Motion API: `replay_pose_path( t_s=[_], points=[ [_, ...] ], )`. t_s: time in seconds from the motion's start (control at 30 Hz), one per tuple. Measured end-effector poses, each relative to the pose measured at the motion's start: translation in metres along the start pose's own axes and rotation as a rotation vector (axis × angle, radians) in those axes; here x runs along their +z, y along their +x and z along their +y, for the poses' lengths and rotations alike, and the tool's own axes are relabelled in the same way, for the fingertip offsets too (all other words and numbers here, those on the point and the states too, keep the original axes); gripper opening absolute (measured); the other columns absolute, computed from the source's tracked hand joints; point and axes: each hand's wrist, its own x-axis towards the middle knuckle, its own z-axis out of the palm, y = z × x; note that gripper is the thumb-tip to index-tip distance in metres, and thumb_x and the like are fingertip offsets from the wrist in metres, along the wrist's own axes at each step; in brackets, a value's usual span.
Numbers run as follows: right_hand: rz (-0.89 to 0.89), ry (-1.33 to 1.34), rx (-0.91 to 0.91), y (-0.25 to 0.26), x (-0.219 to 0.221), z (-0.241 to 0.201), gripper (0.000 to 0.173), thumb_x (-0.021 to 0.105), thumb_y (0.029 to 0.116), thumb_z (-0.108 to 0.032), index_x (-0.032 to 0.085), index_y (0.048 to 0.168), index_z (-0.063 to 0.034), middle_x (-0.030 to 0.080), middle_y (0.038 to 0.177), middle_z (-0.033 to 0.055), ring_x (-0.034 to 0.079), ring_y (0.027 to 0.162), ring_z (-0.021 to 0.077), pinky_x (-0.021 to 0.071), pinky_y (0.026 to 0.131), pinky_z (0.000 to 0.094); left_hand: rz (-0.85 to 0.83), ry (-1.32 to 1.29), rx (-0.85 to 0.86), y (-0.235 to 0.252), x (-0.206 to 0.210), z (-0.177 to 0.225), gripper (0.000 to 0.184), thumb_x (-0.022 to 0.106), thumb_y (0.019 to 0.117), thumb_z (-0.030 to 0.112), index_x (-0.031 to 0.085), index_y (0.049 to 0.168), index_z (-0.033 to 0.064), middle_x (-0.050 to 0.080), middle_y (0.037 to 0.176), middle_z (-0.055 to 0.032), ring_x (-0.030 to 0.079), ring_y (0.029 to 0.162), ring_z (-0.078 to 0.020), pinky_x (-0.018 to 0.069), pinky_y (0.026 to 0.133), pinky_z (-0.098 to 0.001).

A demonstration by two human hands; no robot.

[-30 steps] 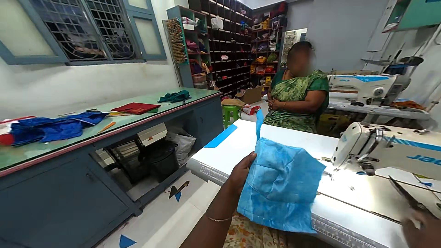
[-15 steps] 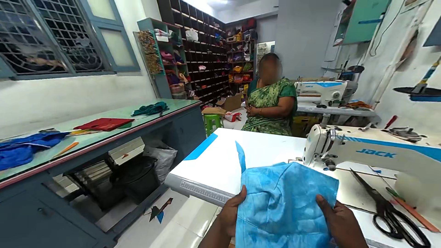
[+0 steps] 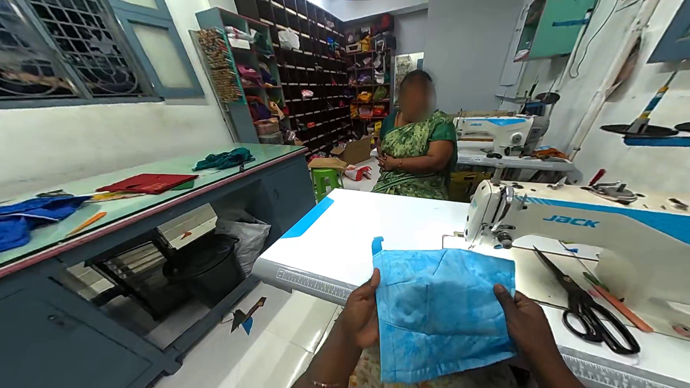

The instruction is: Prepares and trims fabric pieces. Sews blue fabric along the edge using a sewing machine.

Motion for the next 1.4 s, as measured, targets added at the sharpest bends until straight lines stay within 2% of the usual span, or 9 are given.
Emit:
replay_pose_path(
  t_s=[0.4,0.53,0.67,0.77,0.9,0.97,1.03,1.3,1.4],
  points=[
    [0.073,0.098,0.058,0.002,-0.013,-0.001,0.033,0.048,0.109,-0.029,0.063,0.093,-0.0036,0.059,0.073,0.0004,0.058,0.064,0.0054,0.0516,0.064,0.027,0.011,0.098,-0.218,-0.005,0.001,0.003,0.051,0.039,0.1068,0.054,0.066,0.127,0.0149,0.074,0.117,-0.008,0.072,0.109,-0.0191,0.0596,0.094,-0.0373],
    [0.079,0.295,-0.03,-0.005,-0.01,0.003,0.024,0.044,0.1092,-0.023,0.061,0.109,-0.0061,0.062,0.083,-0.0067,0.062,0.074,-0.0024,0.0555,0.071,0.0194,0.168,0.308,-0.153,-0.004,0.004,0.011,0.04,0.033,0.111,0.039,0.059,0.129,0.0148,0.074,0.111,-0.0052,0.073,0.103,-0.0162,0.0597,0.092,-0.0351],
    [-0.475,0.696,-0.129,-0.032,-0.042,0.031,0.025,0.075,0.0889,-0.044,0.072,0.112,-0.0358,0.076,0.101,-0.0166,0.071,0.091,-0.003,0.0596,0.08,0.0192,0.405,0.7,-0.033,0.005,0.008,0.039,0.023,0.047,0.108,0.014,0.061,0.127,0.0096,0.073,0.095,-0.0013,0.071,0.08,-0.0084,0.0609,0.075,-0.0276],
    [-0.945,0.489,-0.181,-0.025,-0.063,0.037,0.038,0.07,0.0846,-0.063,0.074,0.115,-0.041,0.073,0.101,-0.0232,0.066,0.09,-0.01,0.0549,0.078,0.0134,0.38,0.985,-0.037,0.004,0.013,0.07,0.018,0.05,0.1076,0.016,0.066,0.109,0.0071,0.069,0.08,0.0017,0.065,0.066,-0.0024,0.0568,0.062,-0.0207],
    [-0.1,-0.246,-0.339,0.003,-0.073,0.04,0.027,0.061,0.1,-0.021,0.07,0.103,0.0045,0.07,0.097,0.0154,0.067,0.087,0.0231,0.0555,0.078,0.0426,0.169,1.241,-0.139,0.014,0.03,0.103,0.028,0.055,0.1048,0.011,0.065,0.079,0.0038,0.061,0.062,0.0014,0.056,0.053,-0.0016,0.0477,0.052,-0.0173],
    [0.165,-0.539,-0.327,0.018,-0.087,0.053,0.033,0.058,0.0986,-0.011,0.064,0.117,0.0167,0.06,0.119,0.0412,0.058,0.112,0.0591,0.0431,0.094,0.0735,0.09,1.334,-0.194,0.02,0.043,0.11,0.026,0.06,0.1025,0.009,0.065,0.078,0.0022,0.06,0.06,0.0005,0.054,0.052,-0.0014,0.0455,0.05,-0.0156],
    [0.208,-0.685,-0.163,0.025,-0.095,0.067,0.046,0.053,0.1024,-0.012,0.052,0.136,0.0187,0.046,0.137,0.0479,0.042,0.128,0.0684,0.0299,0.103,0.08,0.069,1.411,-0.235,0.025,0.051,0.111,0.023,0.063,0.1009,0.01,0.067,0.08,0.0006,0.059,0.059,0.0002,0.053,0.05,-0.001,0.0435,0.049,-0.0152],
    [-0.14,-0.747,0.387,0.019,-0.12,0.023,0.046,0.07,0.0939,-0.02,0.062,0.119,0.0164,0.063,0.116,0.0378,0.061,0.111,0.0503,0.0443,0.096,0.0681,0.158,1.469,-0.284,0.036,0.055,0.092,0.016,0.075,0.093,0.013,0.069,0.087,0.0001,0.066,0.069,-0.0051,0.061,0.058,-0.0066,0.0505,0.056,-0.0211],
    [-0.293,-0.48,0.449,-0.011,-0.119,0.003,0.031,0.052,0.1027,-0.016,0.058,0.119,0.0091,0.062,0.096,0.0108,0.06,0.078,0.0133,0.0524,0.075,0.0345,0.15,1.333,-0.245,0.029,0.049,0.092,0.009,0.069,0.0964,0.005,0.066,0.089,0.0002,0.065,0.072,-0.0036,0.062,0.062,-0.0058,0.0525,0.06,-0.0203]
  ],
)
